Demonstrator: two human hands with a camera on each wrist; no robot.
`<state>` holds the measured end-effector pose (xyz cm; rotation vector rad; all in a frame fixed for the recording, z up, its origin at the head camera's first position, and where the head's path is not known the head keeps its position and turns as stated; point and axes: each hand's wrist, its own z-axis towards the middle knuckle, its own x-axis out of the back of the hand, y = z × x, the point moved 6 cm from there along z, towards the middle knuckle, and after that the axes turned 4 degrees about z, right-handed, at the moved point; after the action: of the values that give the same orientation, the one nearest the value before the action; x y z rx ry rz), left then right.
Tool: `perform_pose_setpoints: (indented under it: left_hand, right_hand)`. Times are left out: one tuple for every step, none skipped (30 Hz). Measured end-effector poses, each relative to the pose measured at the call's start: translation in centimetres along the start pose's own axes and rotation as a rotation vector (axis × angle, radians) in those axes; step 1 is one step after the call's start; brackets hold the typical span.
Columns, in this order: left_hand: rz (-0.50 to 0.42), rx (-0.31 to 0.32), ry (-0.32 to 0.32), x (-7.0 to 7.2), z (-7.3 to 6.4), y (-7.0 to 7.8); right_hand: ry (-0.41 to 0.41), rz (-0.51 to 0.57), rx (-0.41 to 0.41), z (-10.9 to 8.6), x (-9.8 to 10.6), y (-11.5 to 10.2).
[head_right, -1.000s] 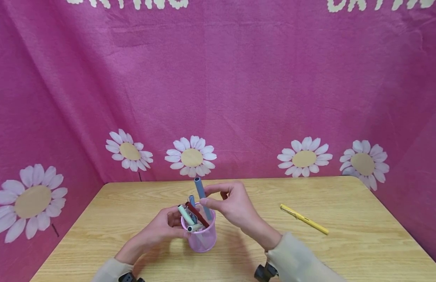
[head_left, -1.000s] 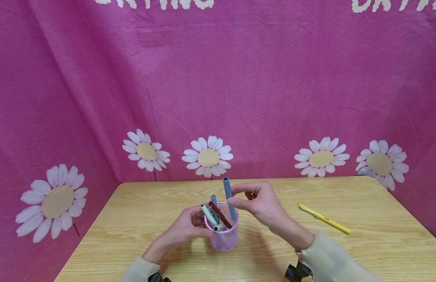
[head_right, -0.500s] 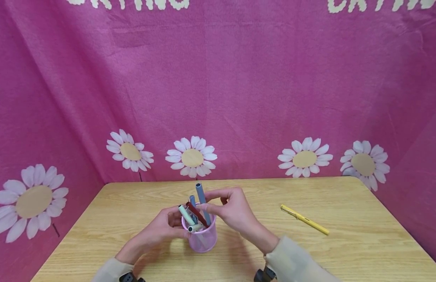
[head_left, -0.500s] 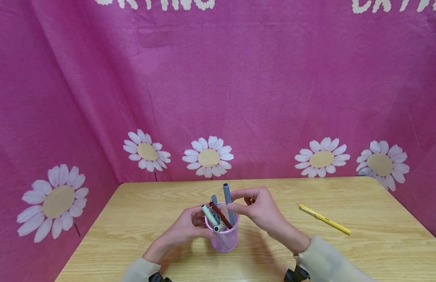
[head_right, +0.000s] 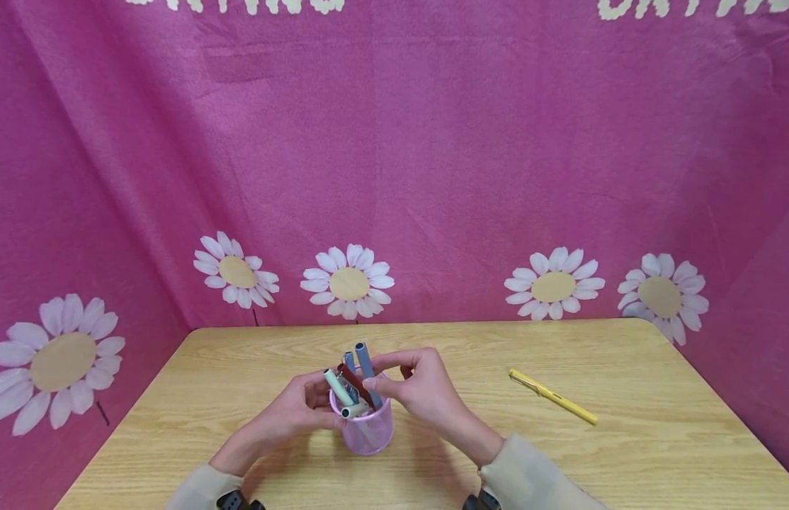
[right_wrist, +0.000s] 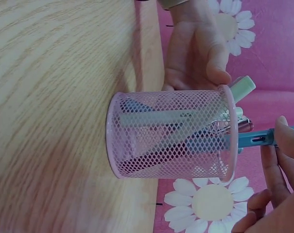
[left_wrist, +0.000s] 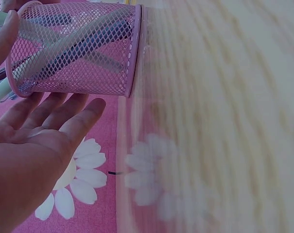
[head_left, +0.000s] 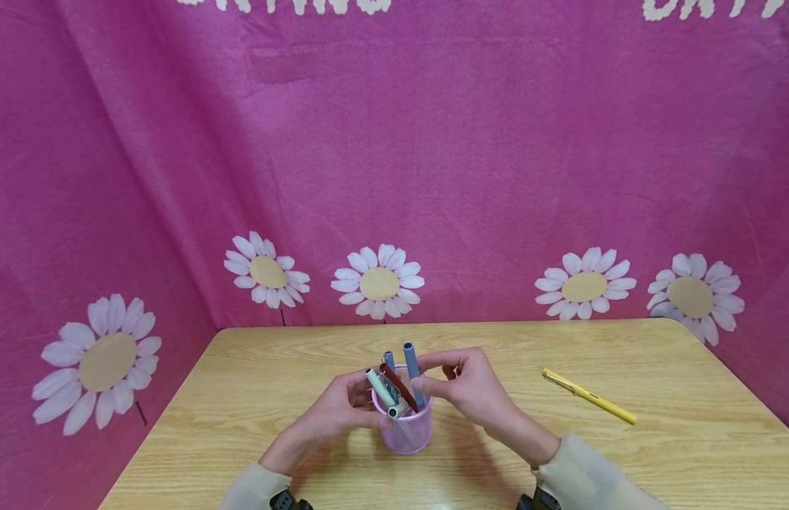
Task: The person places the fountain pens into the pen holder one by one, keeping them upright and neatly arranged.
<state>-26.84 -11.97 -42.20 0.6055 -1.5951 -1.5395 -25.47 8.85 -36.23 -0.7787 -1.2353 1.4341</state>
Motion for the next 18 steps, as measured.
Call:
perform_pose_setpoints:
  left_hand:
    - [-0.002, 0.005, 0.001, -0.02, 0.01, -0.01]
    - [-0.007, 0.007, 0.000, -0.04, 0.01, 0.00]
    - [-0.013, 0.012, 0.001, -0.07, 0.01, 0.00]
    - [-0.016, 0.013, 0.001, -0.08, 0.02, -0.01]
    - [-0.017, 0.015, 0.002, -0.08, 0.03, -0.03]
    - [-0.017, 0.013, 0.003, -0.10, 0.04, -0.04]
    - [-0.017, 0.012, 0.003, -0.11, 0.05, -0.04]
    - [-0.019, 0.015, 0.006, -0.11, 0.05, -0.06]
    - [-0.018, 0.015, 0.007, -0.11, 0.05, -0.07]
    - [-0.015, 0.016, 0.008, -0.10, 0.07, -0.09]
    - [-0.014, 0.017, 0.010, -0.11, 0.06, -0.07]
    - [-0.011, 0.017, 0.012, -0.10, 0.04, -0.05]
    - [-0.009, 0.020, 0.013, -0.08, 0.03, -0.04]
    - [-0.008, 0.021, 0.016, -0.07, 0.01, -0.03]
    - [-0.006, 0.023, 0.017, -0.06, 0.02, -0.02]
    - [-0.004, 0.024, 0.019, -0.04, 0.03, -0.02]
    - [-0.004, 0.026, 0.020, -0.03, 0.03, 0.00]
    - [-0.005, 0.026, 0.020, -0.01, 0.03, -0.01]
  right_hand:
    - [0.000, -0.001, -0.001, -0.03, -0.01, 0.08]
    - [0.000, -0.002, 0.001, -0.05, -0.02, 0.15]
    - [0.000, -0.004, 0.001, -0.08, -0.04, 0.22]
    - [0.000, -0.009, 0.002, -0.09, -0.05, 0.29]
    - [-0.001, -0.014, 0.001, -0.11, -0.07, 0.38]
    - [-0.001, -0.020, 0.003, -0.14, -0.08, 0.44]
    - [-0.002, -0.025, 0.007, -0.16, -0.10, 0.48]
    - [-0.004, -0.028, 0.009, -0.19, -0.12, 0.54]
    - [-0.007, -0.028, 0.010, -0.22, -0.14, 0.59]
    - [-0.011, -0.025, 0.011, -0.26, -0.17, 0.66]
    - [-0.012, -0.027, 0.013, -0.29, -0.19, 0.69]
    - [-0.015, -0.025, 0.015, -0.32, -0.22, 0.72]
    - [-0.016, -0.028, 0.015, -0.34, -0.24, 0.77]
    - [-0.017, -0.031, 0.014, -0.36, -0.25, 0.82]
    - [-0.018, -0.038, 0.017, -0.38, -0.28, 0.84]
    - [-0.019, -0.045, 0.019, -0.40, -0.31, 0.88]
    - [-0.020, -0.051, 0.020, -0.41, -0.35, 0.90]
    - [-0.023, -0.052, 0.022, -0.43, -0.39, 0.94]
